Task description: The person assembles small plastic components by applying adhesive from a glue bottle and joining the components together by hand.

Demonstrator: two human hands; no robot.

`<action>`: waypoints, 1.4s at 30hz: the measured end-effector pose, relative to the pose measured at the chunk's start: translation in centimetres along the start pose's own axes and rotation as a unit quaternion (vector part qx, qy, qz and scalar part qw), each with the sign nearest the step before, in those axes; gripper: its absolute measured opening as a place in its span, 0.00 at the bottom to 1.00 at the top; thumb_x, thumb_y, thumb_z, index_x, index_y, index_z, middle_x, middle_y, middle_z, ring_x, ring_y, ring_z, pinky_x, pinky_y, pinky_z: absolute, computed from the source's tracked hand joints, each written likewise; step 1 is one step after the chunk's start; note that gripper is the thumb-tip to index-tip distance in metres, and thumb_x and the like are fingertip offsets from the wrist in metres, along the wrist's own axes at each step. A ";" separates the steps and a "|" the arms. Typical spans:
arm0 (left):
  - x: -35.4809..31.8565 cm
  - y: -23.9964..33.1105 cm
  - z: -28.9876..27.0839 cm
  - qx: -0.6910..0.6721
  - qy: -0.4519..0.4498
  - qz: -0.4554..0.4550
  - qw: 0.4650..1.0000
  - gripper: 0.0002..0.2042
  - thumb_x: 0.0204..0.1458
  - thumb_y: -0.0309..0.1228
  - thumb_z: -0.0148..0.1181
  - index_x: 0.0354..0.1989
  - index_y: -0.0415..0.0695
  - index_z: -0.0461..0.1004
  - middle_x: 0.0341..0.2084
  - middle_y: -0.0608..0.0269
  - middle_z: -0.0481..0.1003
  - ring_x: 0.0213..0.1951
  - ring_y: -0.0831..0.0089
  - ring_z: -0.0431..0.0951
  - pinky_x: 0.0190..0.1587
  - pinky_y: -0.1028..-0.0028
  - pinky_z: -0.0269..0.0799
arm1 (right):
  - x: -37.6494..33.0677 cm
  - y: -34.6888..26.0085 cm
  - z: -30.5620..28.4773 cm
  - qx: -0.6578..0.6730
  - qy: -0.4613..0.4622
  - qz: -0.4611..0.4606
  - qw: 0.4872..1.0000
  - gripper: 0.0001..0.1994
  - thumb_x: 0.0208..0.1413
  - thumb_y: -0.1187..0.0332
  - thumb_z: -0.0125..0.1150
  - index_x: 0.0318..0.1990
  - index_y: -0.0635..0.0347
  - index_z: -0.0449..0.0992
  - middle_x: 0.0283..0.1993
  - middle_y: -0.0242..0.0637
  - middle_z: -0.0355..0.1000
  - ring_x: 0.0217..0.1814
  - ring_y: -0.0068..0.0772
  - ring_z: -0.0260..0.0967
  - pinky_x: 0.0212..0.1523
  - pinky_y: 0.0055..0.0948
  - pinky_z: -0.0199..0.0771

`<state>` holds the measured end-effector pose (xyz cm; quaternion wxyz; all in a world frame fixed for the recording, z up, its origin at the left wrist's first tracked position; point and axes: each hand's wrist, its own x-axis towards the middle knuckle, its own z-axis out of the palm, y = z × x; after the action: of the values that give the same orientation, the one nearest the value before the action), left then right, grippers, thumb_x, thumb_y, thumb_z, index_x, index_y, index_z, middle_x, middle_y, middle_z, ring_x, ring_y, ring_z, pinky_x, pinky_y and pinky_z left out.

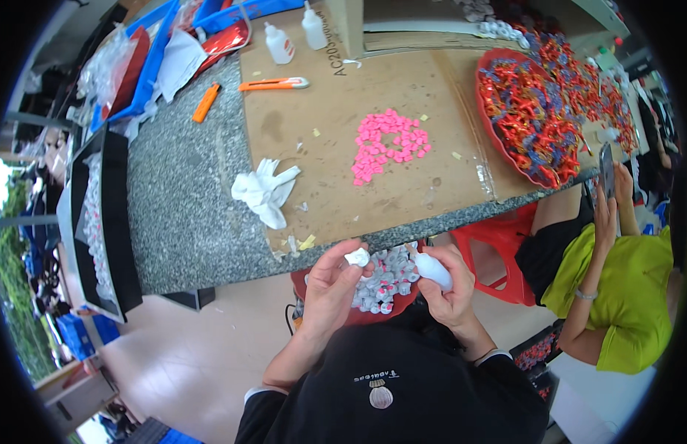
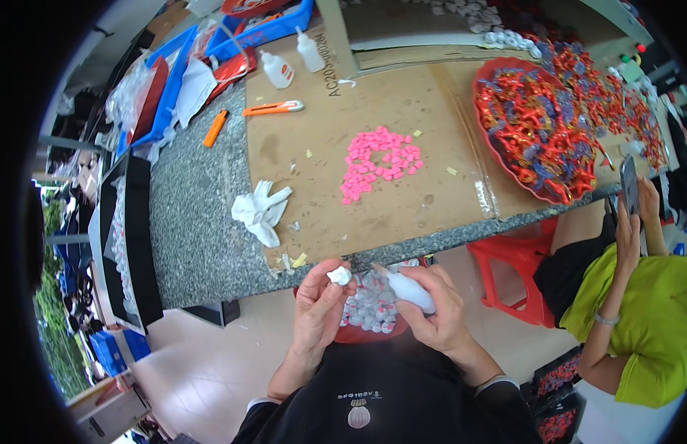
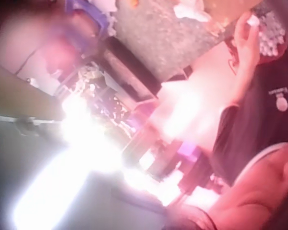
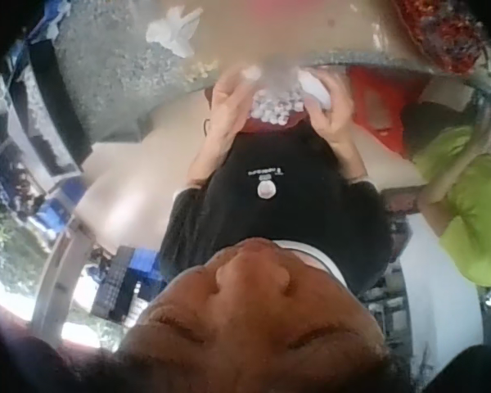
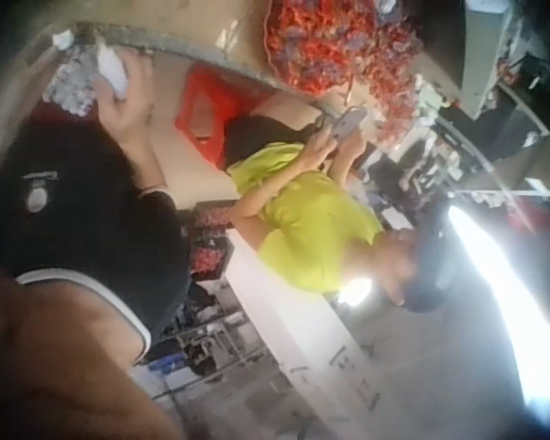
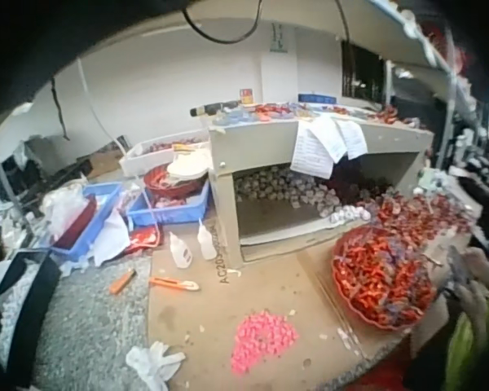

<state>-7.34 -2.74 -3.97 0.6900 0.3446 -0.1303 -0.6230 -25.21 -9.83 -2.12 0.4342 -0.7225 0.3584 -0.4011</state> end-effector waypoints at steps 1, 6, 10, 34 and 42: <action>0.0 0.0 -0.1 0.019 0.011 -0.002 1.000 0.16 0.52 0.22 0.53 0.50 0.39 0.66 0.48 0.59 0.69 0.41 0.73 0.71 0.46 0.72 0.66 | 0.0 -0.2 0.1 0.003 -0.007 0.000 1.000 0.19 0.39 0.76 0.64 0.42 0.68 0.69 0.33 0.43 0.69 0.29 0.35 0.66 0.29 0.27 0.66; -0.1 0.2 -0.3 0.044 0.024 -0.010 0.999 0.16 0.50 0.20 0.55 0.48 0.38 0.67 0.45 0.59 0.71 0.42 0.75 0.72 0.47 0.74 0.67 | 0.4 -0.6 -0.1 -0.038 -0.009 -0.036 0.999 0.19 0.40 0.65 0.68 0.38 0.69 0.73 0.26 0.38 0.71 0.26 0.29 0.62 0.26 0.25 0.61; -0.2 0.0 -0.3 0.062 0.032 0.006 0.998 0.16 0.47 0.17 0.56 0.47 0.38 0.68 0.45 0.57 0.71 0.44 0.75 0.72 0.48 0.75 0.68 | 0.7 -0.9 0.0 -0.038 0.000 -0.057 0.998 0.18 0.37 0.63 0.70 0.34 0.68 0.75 0.23 0.37 0.71 0.23 0.30 0.61 0.25 0.25 0.59; 0.0 -0.3 -0.4 0.075 0.047 0.009 0.996 0.14 0.48 0.17 0.56 0.45 0.37 0.68 0.45 0.58 0.71 0.43 0.75 0.73 0.46 0.77 0.69 | 0.9 -0.8 0.3 -0.046 -0.014 -0.055 0.997 0.18 0.32 0.73 0.71 0.36 0.66 0.76 0.21 0.36 0.70 0.21 0.29 0.62 0.21 0.24 0.61; 0.0 -0.2 -0.2 0.079 0.053 0.008 0.995 0.14 0.47 0.16 0.55 0.45 0.38 0.69 0.44 0.58 0.72 0.42 0.75 0.73 0.46 0.76 0.69 | 0.9 -0.7 0.1 -0.062 -0.022 -0.037 0.997 0.17 0.32 0.74 0.69 0.35 0.66 0.76 0.21 0.37 0.71 0.21 0.30 0.64 0.22 0.24 0.62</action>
<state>-7.38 -2.70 -4.29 0.6717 0.4294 -0.1457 -0.5858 -24.63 -10.35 -1.25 0.3811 -0.7697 0.3460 -0.3777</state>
